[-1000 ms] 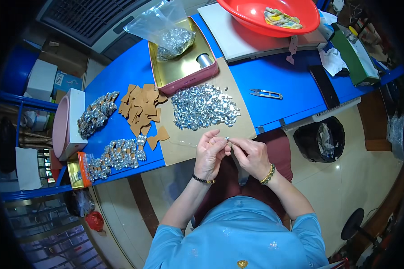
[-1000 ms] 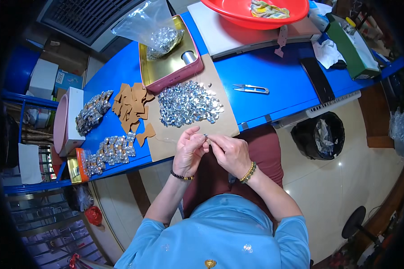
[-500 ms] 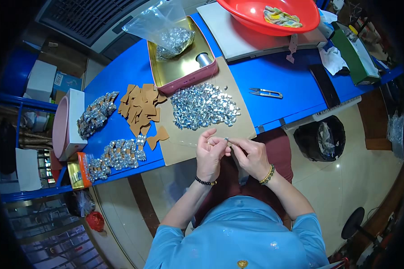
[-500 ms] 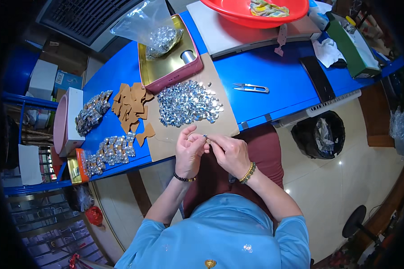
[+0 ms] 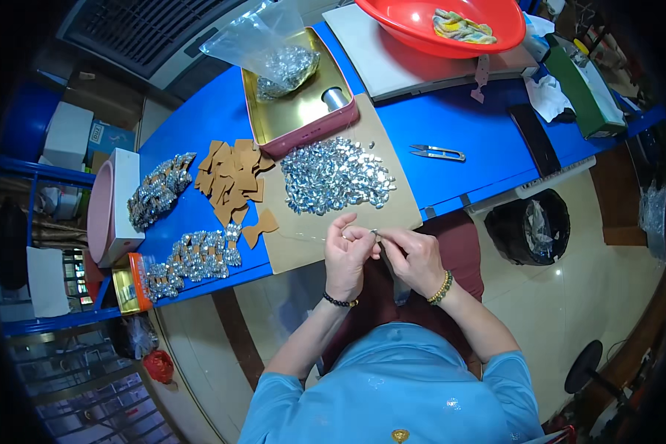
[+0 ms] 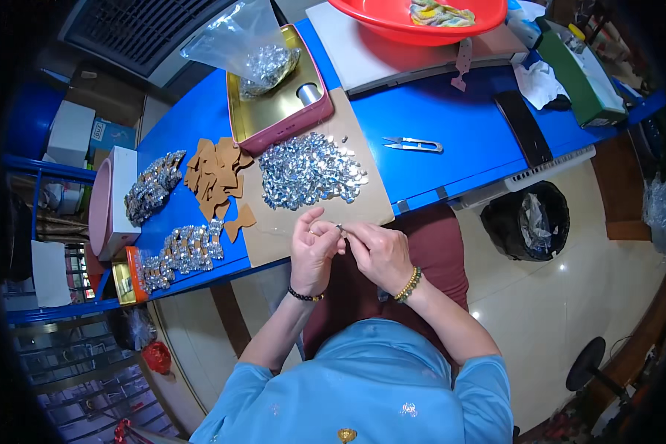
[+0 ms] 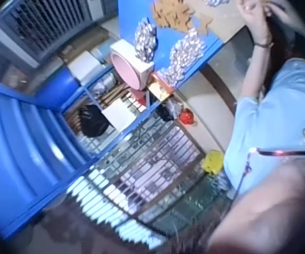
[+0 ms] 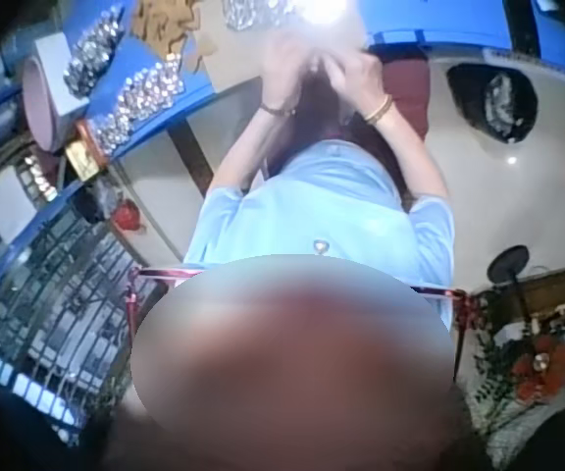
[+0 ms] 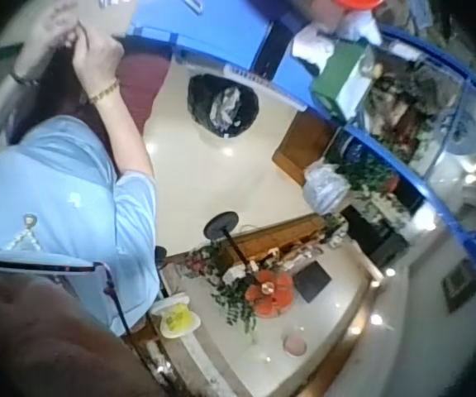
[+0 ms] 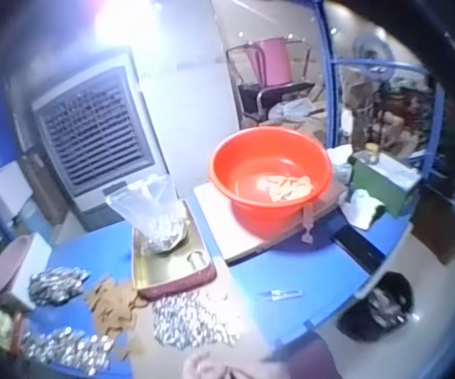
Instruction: Applying small metal studs and assembling bowtie-shaped leather components.
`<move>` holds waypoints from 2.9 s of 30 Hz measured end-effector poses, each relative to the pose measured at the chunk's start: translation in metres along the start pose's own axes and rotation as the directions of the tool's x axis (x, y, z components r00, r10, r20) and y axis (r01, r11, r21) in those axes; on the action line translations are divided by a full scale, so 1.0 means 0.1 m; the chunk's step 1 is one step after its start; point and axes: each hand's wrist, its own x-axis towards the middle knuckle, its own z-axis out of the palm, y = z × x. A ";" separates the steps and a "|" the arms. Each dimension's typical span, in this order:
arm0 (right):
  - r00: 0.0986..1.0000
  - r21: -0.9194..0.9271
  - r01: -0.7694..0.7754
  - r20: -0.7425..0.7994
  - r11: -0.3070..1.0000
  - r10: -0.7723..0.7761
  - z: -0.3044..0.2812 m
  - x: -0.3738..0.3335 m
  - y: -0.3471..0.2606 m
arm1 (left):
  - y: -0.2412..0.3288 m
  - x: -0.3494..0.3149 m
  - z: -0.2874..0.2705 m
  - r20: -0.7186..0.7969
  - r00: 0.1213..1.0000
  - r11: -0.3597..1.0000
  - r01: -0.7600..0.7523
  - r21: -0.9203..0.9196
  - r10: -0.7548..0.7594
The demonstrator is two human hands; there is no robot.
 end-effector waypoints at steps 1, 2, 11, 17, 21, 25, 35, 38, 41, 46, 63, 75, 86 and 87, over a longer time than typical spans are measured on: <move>1.000 0.005 -0.001 -0.002 1.000 0.001 0.00 0.00 0.02 | 0.00 0.00 0.00 0.003 1.000 0.999 -0.021 0.030 0.021; 1.000 0.010 -0.002 -0.003 1.000 0.002 0.01 -0.01 0.03 | 0.00 0.00 0.00 0.003 1.000 0.999 -0.020 0.030 0.020; 0.999 -0.015 0.033 -0.005 0.999 -0.033 0.01 -0.02 0.03 | 0.03 0.00 -0.01 -0.007 0.998 0.996 0.058 -0.063 -0.059; 1.000 0.027 -0.003 -0.006 1.000 0.003 0.03 -0.02 0.03 | 0.01 0.00 0.00 -0.011 1.000 1.000 0.023 0.004 -0.023; 0.902 0.377 -0.431 0.204 0.820 0.380 0.01 0.00 0.02 | -0.04 -0.03 0.03 0.038 0.992 0.969 -0.123 0.213 0.118; 0.788 0.452 -0.615 0.391 0.646 0.476 -0.09 0.07 0.00 | -0.03 -0.04 0.06 0.163 0.972 0.915 -0.218 0.339 0.171; 0.920 0.532 -0.348 0.038 0.772 0.389 -0.04 0.04 0.02 | 0.18 0.17 -0.04 0.371 0.883 0.440 -0.466 0.768 0.289; 0.858 0.701 -0.486 0.270 0.522 0.436 -0.09 0.08 0.00 | 0.27 0.41 -0.13 0.507 0.728 0.089 -0.606 0.790 0.461; 0.871 0.534 -0.489 0.266 0.689 0.412 -0.07 0.08 0.03 | 0.27 0.59 -0.20 0.566 0.706 -0.166 -0.554 0.816 0.426; 0.940 0.278 -0.336 0.161 0.900 0.302 0.01 0.10 0.11 | 0.27 0.63 -0.23 0.525 0.757 -0.192 -0.491 0.850 0.389; 0.993 0.048 -0.117 0.029 0.992 0.116 0.09 0.27 0.13 | 0.22 0.42 -0.15 0.106 0.993 0.924 0.008 0.381 -0.052; 0.993 0.038 -0.097 0.068 0.995 0.094 0.08 0.24 0.12 | 0.19 0.40 -0.19 0.123 0.973 0.975 0.182 0.127 -0.198; 0.821 0.442 -0.571 0.315 0.691 0.477 -0.01 0.30 -0.02 | 0.18 0.30 -0.12 0.205 0.970 0.910 0.036 0.413 -0.131; 0.821 0.442 -0.571 0.314 0.691 0.477 0.01 0.30 0.01 | 0.17 0.29 -0.10 0.195 0.973 0.886 0.017 0.464 -0.121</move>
